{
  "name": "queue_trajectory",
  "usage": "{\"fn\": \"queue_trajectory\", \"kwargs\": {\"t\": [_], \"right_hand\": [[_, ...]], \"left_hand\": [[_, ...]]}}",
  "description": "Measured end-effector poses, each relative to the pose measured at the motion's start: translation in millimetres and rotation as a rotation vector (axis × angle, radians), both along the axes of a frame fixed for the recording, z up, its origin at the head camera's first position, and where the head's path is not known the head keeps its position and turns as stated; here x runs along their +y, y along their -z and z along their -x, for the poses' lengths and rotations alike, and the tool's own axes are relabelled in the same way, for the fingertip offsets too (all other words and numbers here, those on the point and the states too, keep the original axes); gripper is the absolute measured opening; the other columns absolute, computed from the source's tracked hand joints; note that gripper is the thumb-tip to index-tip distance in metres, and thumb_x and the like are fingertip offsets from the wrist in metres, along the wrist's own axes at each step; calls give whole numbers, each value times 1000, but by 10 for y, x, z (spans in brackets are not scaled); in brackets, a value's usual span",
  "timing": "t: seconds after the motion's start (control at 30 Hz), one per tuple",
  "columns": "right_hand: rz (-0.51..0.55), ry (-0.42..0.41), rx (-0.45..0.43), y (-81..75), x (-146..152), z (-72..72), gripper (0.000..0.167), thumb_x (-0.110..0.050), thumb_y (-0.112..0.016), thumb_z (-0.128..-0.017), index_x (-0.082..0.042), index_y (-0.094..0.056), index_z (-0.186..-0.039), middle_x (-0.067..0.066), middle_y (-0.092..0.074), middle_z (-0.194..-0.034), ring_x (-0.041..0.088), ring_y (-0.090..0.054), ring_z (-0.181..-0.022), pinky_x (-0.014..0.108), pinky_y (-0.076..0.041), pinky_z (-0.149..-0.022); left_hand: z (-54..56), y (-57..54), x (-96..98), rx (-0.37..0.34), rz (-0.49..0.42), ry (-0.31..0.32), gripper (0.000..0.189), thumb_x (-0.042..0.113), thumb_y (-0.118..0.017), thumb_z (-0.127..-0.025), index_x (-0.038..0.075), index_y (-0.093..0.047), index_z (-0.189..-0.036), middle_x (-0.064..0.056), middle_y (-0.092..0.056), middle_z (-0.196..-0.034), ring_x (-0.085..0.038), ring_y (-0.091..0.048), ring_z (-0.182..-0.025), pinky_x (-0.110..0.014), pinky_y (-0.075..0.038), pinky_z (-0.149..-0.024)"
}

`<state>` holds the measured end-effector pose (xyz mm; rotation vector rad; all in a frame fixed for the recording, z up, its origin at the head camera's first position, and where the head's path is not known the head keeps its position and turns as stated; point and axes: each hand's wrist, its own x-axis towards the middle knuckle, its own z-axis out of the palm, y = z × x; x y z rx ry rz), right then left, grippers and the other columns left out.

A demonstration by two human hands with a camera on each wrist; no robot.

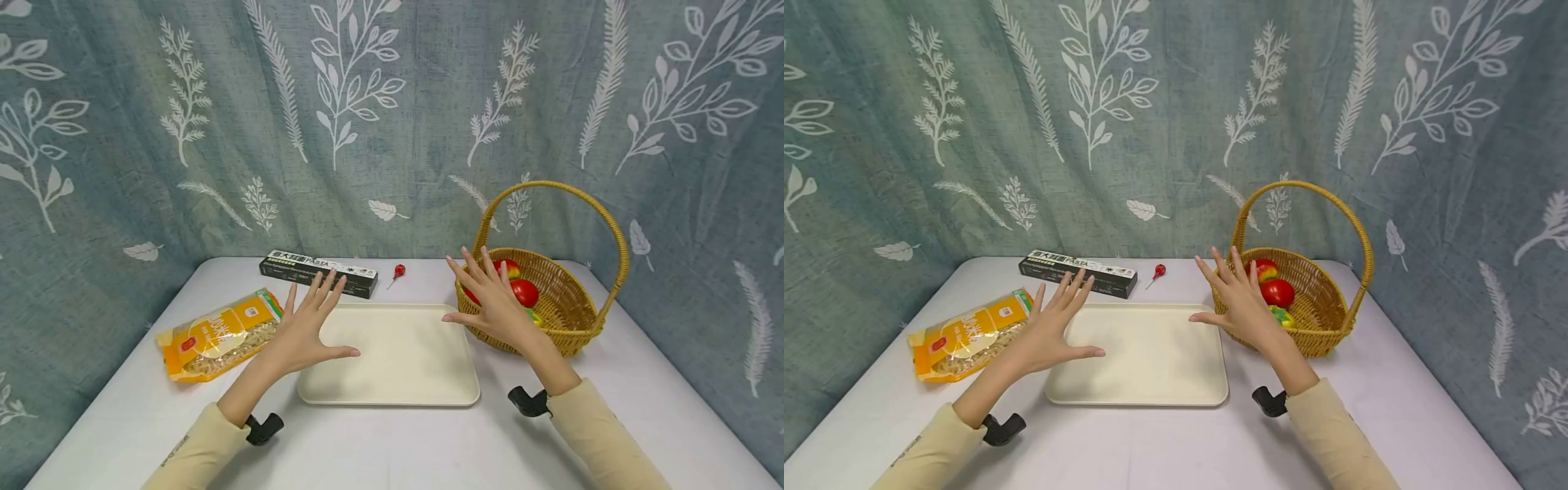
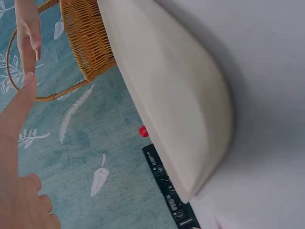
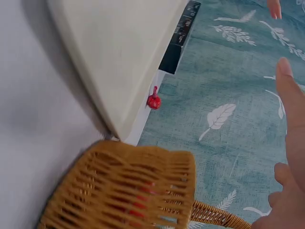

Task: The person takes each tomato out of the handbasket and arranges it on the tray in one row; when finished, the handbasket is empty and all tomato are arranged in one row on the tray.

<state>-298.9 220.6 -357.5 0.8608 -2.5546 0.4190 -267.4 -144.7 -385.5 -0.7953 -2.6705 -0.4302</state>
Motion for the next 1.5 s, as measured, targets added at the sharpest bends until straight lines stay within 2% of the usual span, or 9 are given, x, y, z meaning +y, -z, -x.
{"fn": "queue_trajectory", "kwargs": {"t": [0.27,0.43,0.77,0.83,0.9,1.0,1.07,1.17,1.5], "right_hand": [[10,-75,-131,-133,153,99,94,-41,-76,-81,-16,-23,-155,14,-7,-160,38,7,-145,65,-4,-110],[49,-101,-246,-178,240,160,91,-36,-75,-82,-18,-23,-155,13,-10,-160,38,1,-145,68,-19,-106],[15,-130,-287,-225,419,331,76,-26,-71,-88,-4,-34,-149,18,-28,-154,39,-24,-141,55,-37,-104],[1,-126,-293,-233,464,368,74,-26,-71,-88,-4,-36,-149,21,-31,-153,37,-44,-129,51,-45,-97],[-3,-113,-327,-252,500,392,73,-28,-70,-89,-6,-36,-149,21,-32,-152,31,-65,-94,43,-52,-80],[-17,-84,-379,-275,560,431,71,-32,-69,-90,-9,-37,-149,20,-54,-134,16,-43,-46,33,-44,-56],[-27,-70,-413,-289,603,460,71,-34,-68,-90,-11,-38,-149,14,-65,-104,11,-26,-43,30,-35,-51],[-44,-59,-435,-301,666,502,71,-35,-69,-89,-11,-39,-148,2,-51,-67,7,-23,-43,28,-33,-51],[-84,-49,-539,-294,782,666,71,-40,-73,-84,-11,-47,-144,2,-54,-72,10,-19,-45,30,-34,-53]], "left_hand": [[-92,106,-279,-358,-226,117,127,54,-81,-69,12,3,-155,-4,7,-161,-27,6,-146,-56,-2,-114],[-150,206,-410,-478,-256,135,126,45,-85,-69,11,1,-155,-10,2,-161,-35,-4,-145,-57,-17,-112],[-192,353,-512,-497,-225,130,122,41,-87,-66,-3,-14,-152,-25,-19,-154,-49,-13,-140,-60,-18,-111],[-193,354,-520,-496,-229,125,121,41,-87,-65,-3,-15,-152,-26,-22,-153,-50,-13,-139,-60,-18,-110],[-192,360,-524,-498,-233,115,121,42,-87,-65,-2,-16,-152,-26,-23,-153,-50,-11,-140,-61,-18,-110],[-184,375,-525,-520,-238,112,121,41,-87,-65,-2,-15,-152,-27,-23,-153,-49,-12,-140,-60,-19,-110],[-173,388,-519,-547,-248,119,121,39,-87,-66,-3,-14,-152,-27,-21,-153,-46,-14,-141,-58,-20,-111],[-152,416,-513,-600,-266,123,121,35,-88,-67,-3,-12,-152,-27,-18,-154,-43,-17,-141,-55,-20,-112],[-96,489,-537,-666,-280,104,126,37,-90,-63,0,-10,-154,-25,-15,-156,-40,-14,-143,-54,-16,-113]]}}
